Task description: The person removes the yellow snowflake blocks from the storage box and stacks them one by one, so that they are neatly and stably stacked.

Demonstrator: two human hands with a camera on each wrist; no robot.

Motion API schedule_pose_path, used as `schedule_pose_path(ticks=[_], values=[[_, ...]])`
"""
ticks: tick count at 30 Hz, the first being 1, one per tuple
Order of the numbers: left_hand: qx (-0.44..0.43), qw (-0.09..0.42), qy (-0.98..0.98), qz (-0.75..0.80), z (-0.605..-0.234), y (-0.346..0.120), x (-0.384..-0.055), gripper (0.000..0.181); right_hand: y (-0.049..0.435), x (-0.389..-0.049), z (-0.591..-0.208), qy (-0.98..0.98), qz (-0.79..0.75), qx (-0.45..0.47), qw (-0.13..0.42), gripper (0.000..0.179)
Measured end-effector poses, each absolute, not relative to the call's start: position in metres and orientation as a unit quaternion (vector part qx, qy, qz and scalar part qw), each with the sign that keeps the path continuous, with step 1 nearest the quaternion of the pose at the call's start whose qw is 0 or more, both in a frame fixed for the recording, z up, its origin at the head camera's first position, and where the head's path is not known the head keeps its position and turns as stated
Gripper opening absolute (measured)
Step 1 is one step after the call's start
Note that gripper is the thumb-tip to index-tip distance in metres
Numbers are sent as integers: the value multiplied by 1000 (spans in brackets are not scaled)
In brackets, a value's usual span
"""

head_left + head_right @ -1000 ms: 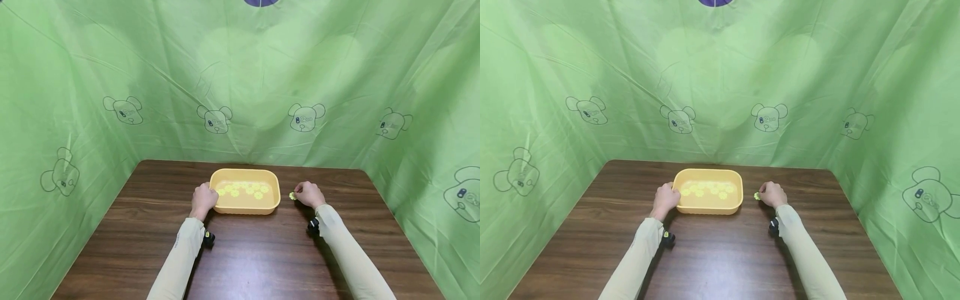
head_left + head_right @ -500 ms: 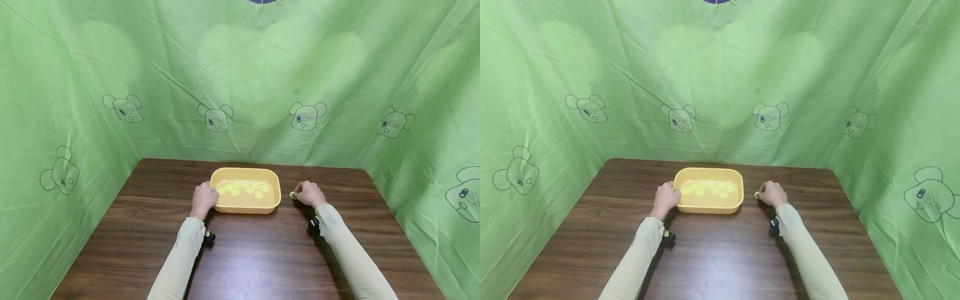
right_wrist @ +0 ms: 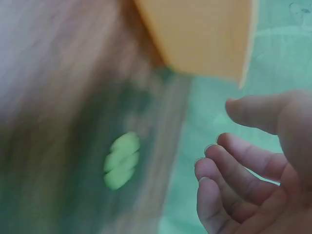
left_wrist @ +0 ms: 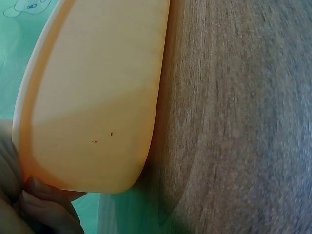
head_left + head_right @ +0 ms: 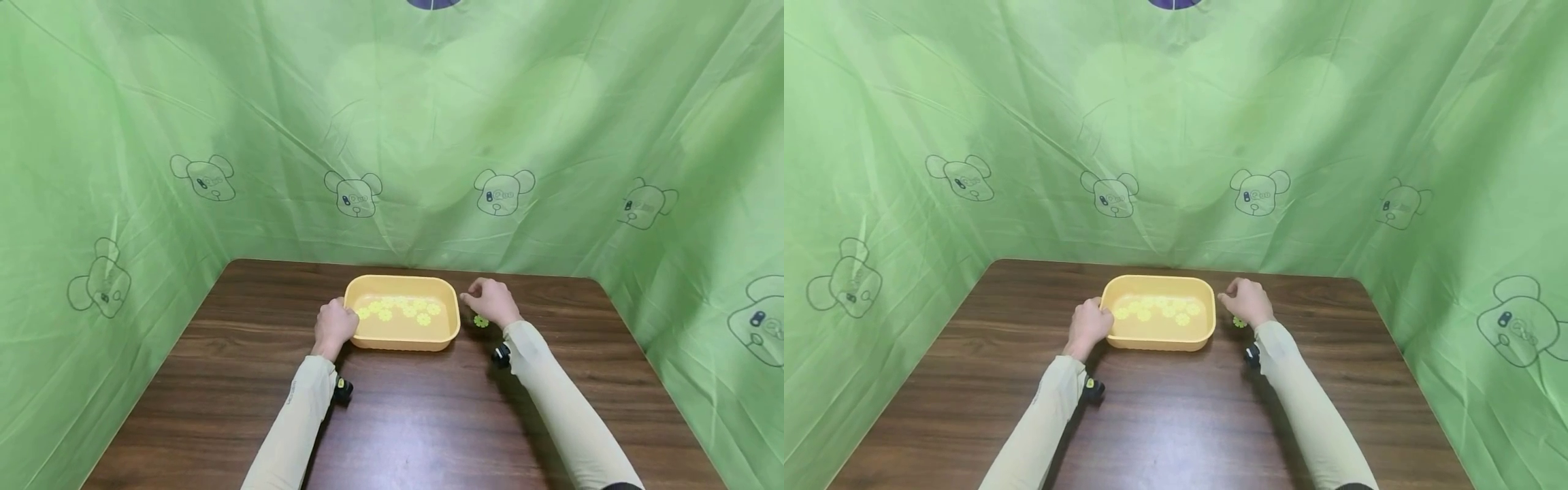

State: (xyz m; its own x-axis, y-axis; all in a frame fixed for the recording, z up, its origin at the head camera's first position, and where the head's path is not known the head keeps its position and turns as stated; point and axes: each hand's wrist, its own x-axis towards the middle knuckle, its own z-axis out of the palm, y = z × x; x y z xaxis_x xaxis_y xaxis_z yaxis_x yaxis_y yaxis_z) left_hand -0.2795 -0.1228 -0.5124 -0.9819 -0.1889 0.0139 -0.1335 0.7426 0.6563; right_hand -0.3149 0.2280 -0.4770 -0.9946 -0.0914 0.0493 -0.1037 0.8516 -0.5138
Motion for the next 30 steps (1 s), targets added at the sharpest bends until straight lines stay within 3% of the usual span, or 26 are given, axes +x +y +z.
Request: schedule_pose_path(ticks=[11, 18, 24, 30], values=[[83, 44, -933, -349, -511, -122, -281, 27, 155, -329, -435, -957, 265, 121, 1, 30], [85, 41, -933, -348, -512, -121, -280, 29, 125, -328, -454, -962, 208, 165, -68, 36], [85, 44, -933, -346, -513, -121, -279, 28, 118, -322, -473, -970, 148, 173, -90, 38], [85, 45, -934, -345, -513, -121, -279, 30, 118, -322, -482, -968, 144, 179, -101, 16]])
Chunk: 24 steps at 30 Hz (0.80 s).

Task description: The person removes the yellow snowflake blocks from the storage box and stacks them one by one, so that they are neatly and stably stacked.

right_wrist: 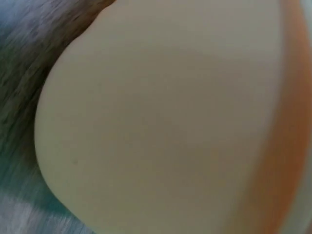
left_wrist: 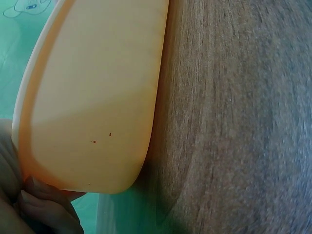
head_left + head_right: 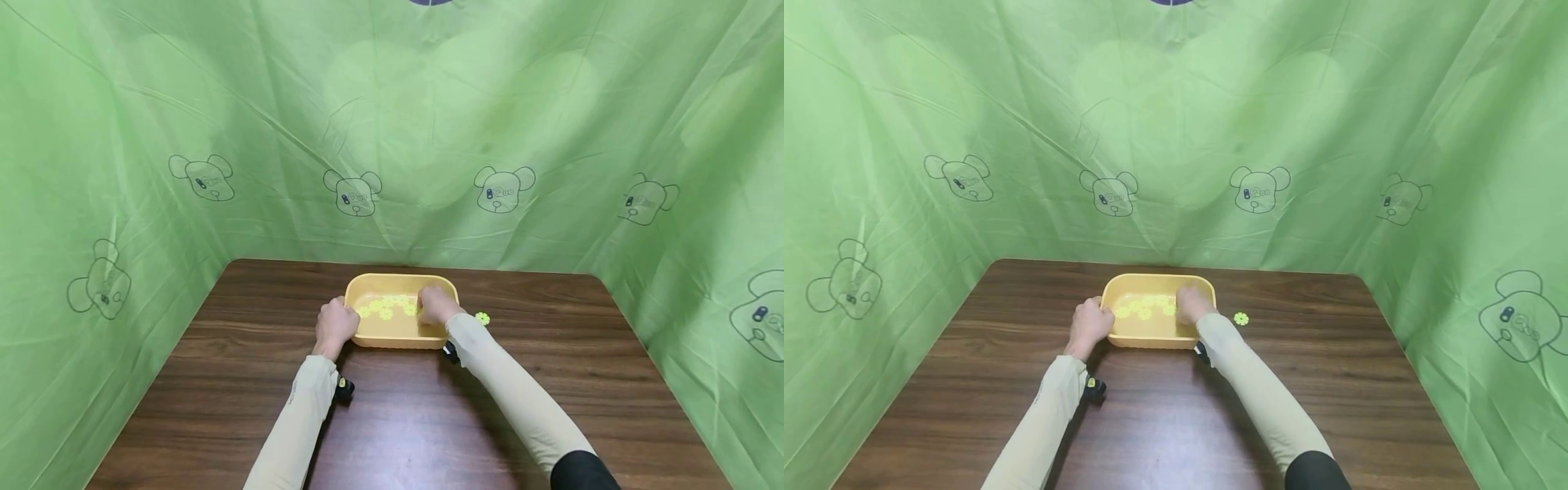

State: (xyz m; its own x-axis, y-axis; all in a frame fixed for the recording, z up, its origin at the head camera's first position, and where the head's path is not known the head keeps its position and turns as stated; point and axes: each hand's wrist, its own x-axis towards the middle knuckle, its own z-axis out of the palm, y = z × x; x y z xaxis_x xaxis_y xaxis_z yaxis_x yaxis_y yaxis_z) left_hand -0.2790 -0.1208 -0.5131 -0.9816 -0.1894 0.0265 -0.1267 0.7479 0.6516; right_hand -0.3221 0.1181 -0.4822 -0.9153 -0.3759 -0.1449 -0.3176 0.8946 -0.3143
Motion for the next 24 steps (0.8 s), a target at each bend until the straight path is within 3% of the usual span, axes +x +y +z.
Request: schedule_pose_path(ticks=[12, 16, 21, 24], values=[[96, 46, -932, -345, -513, -119, -275, 32, 119, -318, -488, 971, -127, -182, 91, 39], [96, 48, -933, -345, -513, -117, -273, 31, 121, -318, -491, 972, -116, -184, 92, 36], [97, 51, -932, -344, -514, -116, -271, 30, 122, -316, -493, 972, -108, -189, 86, 16], [99, 53, -932, -345, -515, -115, -269, 30, 122, -314, -493, 972, -114, -191, 75, 17]])
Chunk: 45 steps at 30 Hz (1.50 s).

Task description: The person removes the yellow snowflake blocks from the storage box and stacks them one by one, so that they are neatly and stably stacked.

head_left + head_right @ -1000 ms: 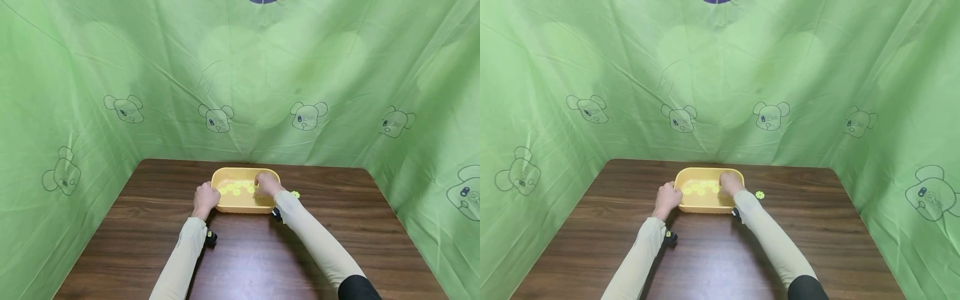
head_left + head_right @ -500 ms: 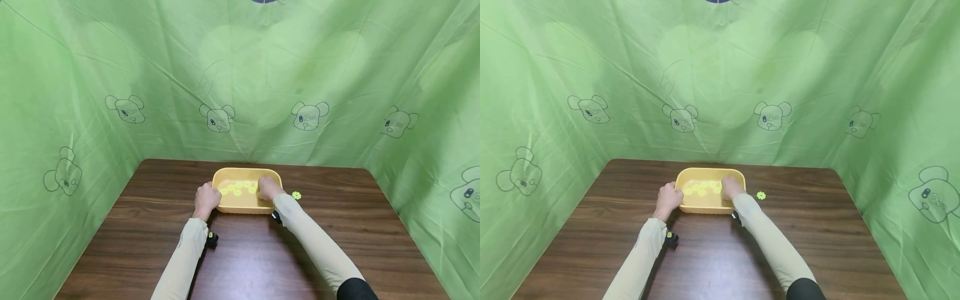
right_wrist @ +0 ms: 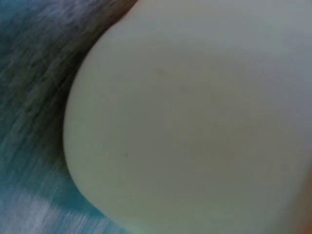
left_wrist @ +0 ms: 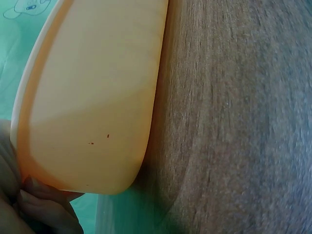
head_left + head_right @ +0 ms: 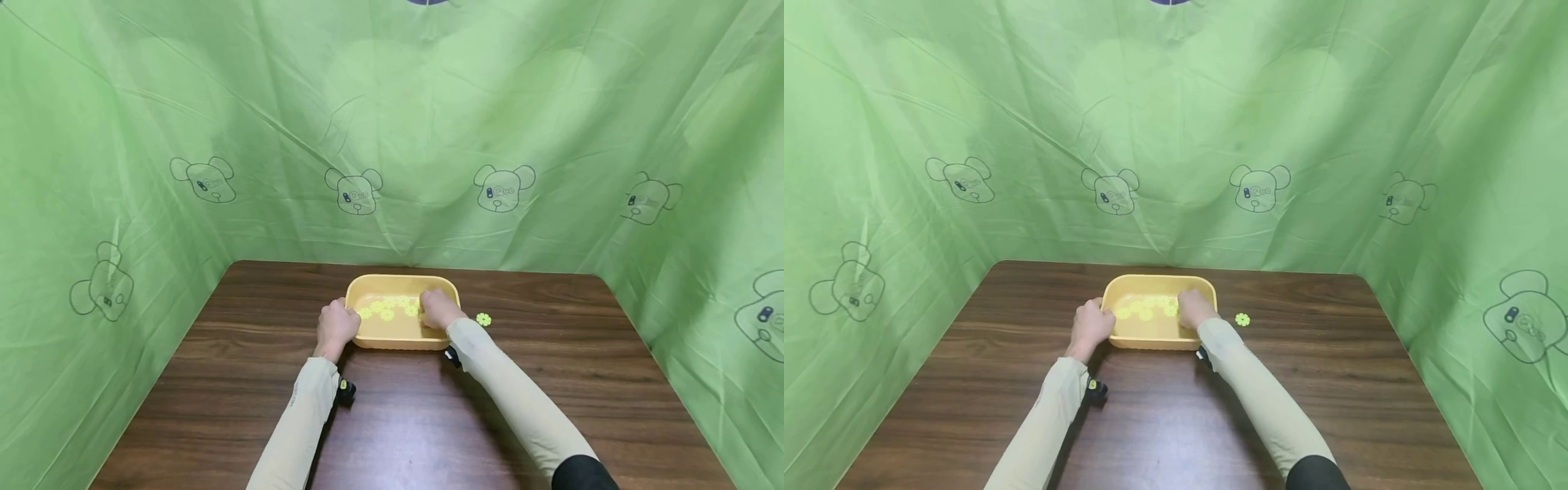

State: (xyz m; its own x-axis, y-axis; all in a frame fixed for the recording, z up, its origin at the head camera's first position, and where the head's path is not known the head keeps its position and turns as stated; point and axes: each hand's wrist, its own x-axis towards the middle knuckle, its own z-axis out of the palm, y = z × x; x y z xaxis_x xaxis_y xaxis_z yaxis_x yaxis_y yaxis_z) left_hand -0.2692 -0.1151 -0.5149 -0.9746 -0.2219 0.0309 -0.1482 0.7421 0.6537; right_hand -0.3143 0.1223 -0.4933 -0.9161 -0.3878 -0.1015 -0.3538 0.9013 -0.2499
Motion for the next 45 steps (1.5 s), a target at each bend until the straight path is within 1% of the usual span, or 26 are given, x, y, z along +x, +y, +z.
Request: schedule_pose_path(ticks=[4, 9, 16, 22, 26, 28, 32, 34, 38, 45], values=[[100, 54, -932, -345, -515, -115, -269, 32, 123, -313, -495, 972, -126, -190, 56, 19], [100, 52, -932, -344, -516, -115, -270, 32, 124, -311, -495, 972, -128, -193, 47, 21], [98, 55, -933, -343, -517, -114, -271, 31, 126, -310, -495, 972, -129, -193, 44, 18], [100, 51, -934, -341, -516, -115, -273, 33, 126, -309, -494, 970, -129, -207, 23, 14], [99, 52, -933, -343, -515, -115, -274, 31, 129, -310, -490, 962, -154, -223, 16, 16], [99, 54, -933, -342, -516, -115, -274, 29, 133, -312, -487, 956, -176, -233, 14, 13], [100, 56, -932, -344, -516, -116, -275, 27, 148, -319, -468, 944, -239, -228, 21, 2], [98, 54, -931, -347, -516, -116, -276, 27, 159, -323, -454, 938, -275, -208, 30, 10], [91, 48, -931, -351, -515, -118, -278, 27, 186, -330, -432, 933, -320, -158, 34, 12], [85, 42, -931, -351, -511, -120, -280, 27, 230, -336, -422, 935, -330, -122, 37, 15]])
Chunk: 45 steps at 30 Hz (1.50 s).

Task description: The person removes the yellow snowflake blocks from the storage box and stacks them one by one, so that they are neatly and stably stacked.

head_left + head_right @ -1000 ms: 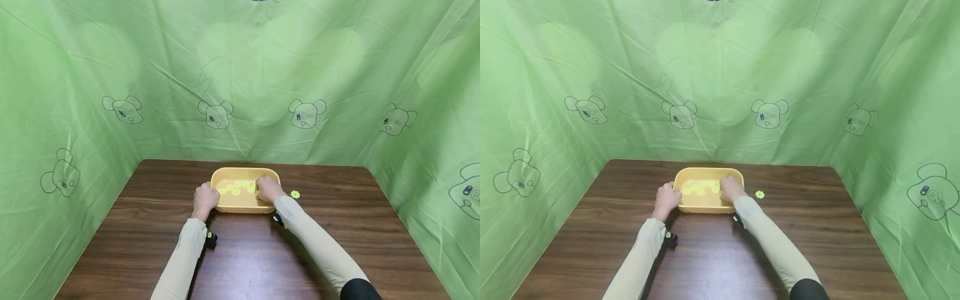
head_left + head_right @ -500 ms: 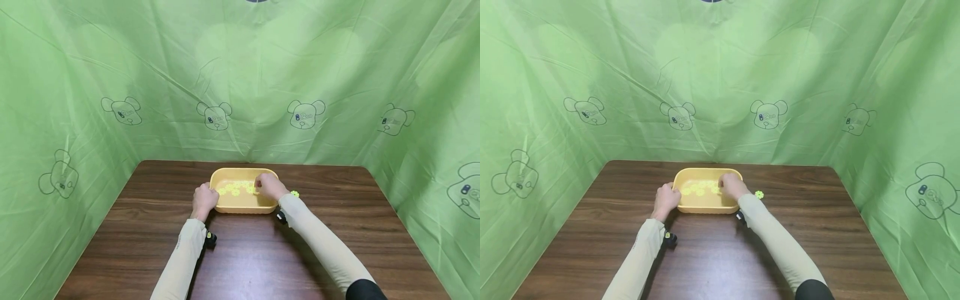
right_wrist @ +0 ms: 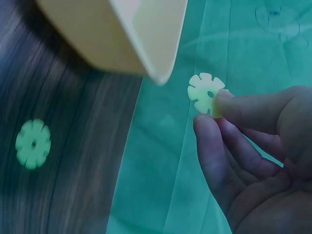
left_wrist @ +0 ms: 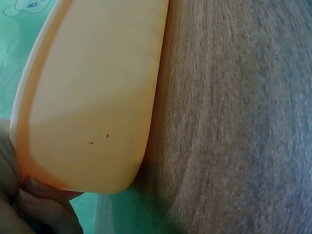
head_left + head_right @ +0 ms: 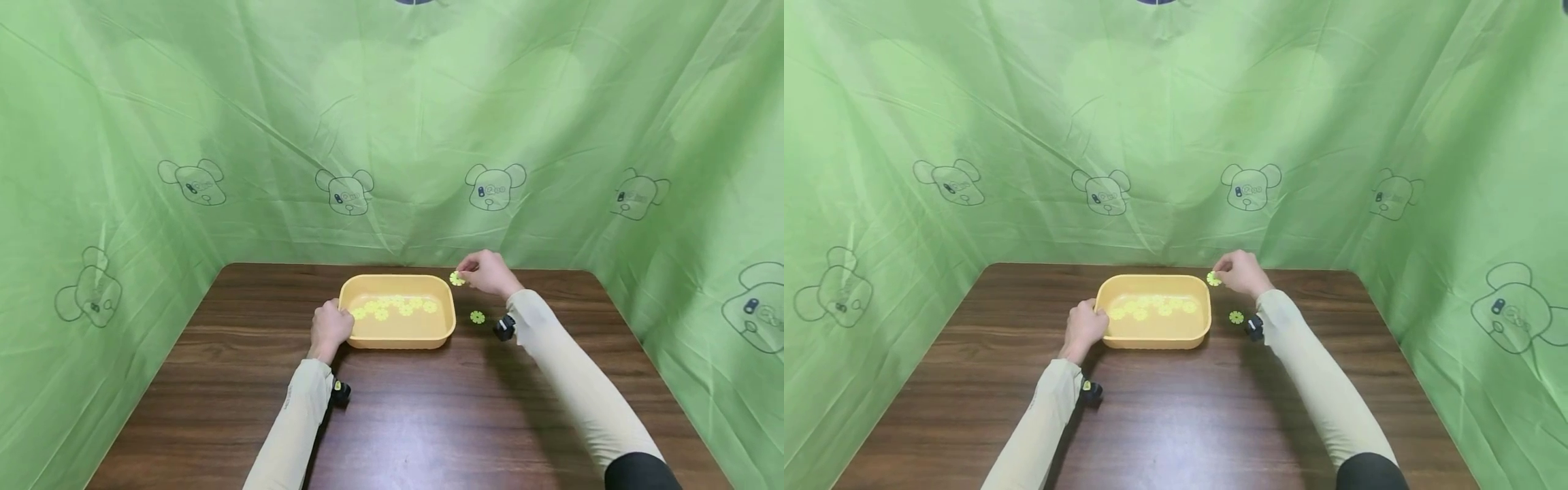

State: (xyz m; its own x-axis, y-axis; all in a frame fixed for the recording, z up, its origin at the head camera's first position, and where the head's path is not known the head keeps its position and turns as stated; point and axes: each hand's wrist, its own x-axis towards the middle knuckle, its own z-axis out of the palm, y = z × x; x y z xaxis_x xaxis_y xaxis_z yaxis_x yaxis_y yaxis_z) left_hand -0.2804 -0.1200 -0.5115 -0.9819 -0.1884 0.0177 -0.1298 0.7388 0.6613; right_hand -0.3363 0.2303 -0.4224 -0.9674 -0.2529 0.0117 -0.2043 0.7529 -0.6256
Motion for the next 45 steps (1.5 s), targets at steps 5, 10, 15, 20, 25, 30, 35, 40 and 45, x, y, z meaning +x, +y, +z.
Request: schedule_pose_path(ticks=[5, 10, 15, 20, 25, 30, 35, 40, 45], values=[[83, 37, -932, -351, -510, -122, -281, 28, 251, -337, -428, 939, -324, -106, 44, 16], [80, 39, -932, -351, -510, -122, -283, 29, 268, -338, -443, 933, -346, -87, 57, 16], [78, 41, -932, -352, -510, -122, -285, 26, 280, -336, -469, 912, -393, -63, 97, 15], [80, 43, -931, -354, -511, -122, -285, 25, 285, -332, -490, 889, -435, -44, 137, 17], [82, 41, -933, -349, -510, -122, -285, 25, 287, -328, -500, 882, -443, -38, 154, 20], [82, 43, -932, -350, -510, -121, -285, 26, 287, -328, -506, 889, -428, -32, 161, 18], [84, 45, -932, -350, -511, -121, -285, 26, 283, -326, -508, 902, -402, -39, 155, 18], [82, 47, -932, -350, -512, -121, -286, 26, 284, -326, -511, 911, -382, -33, 151, 17], [80, 53, -932, -350, -513, -121, -286, 24, 283, -326, -513, 916, -375, -39, 139, 16]])
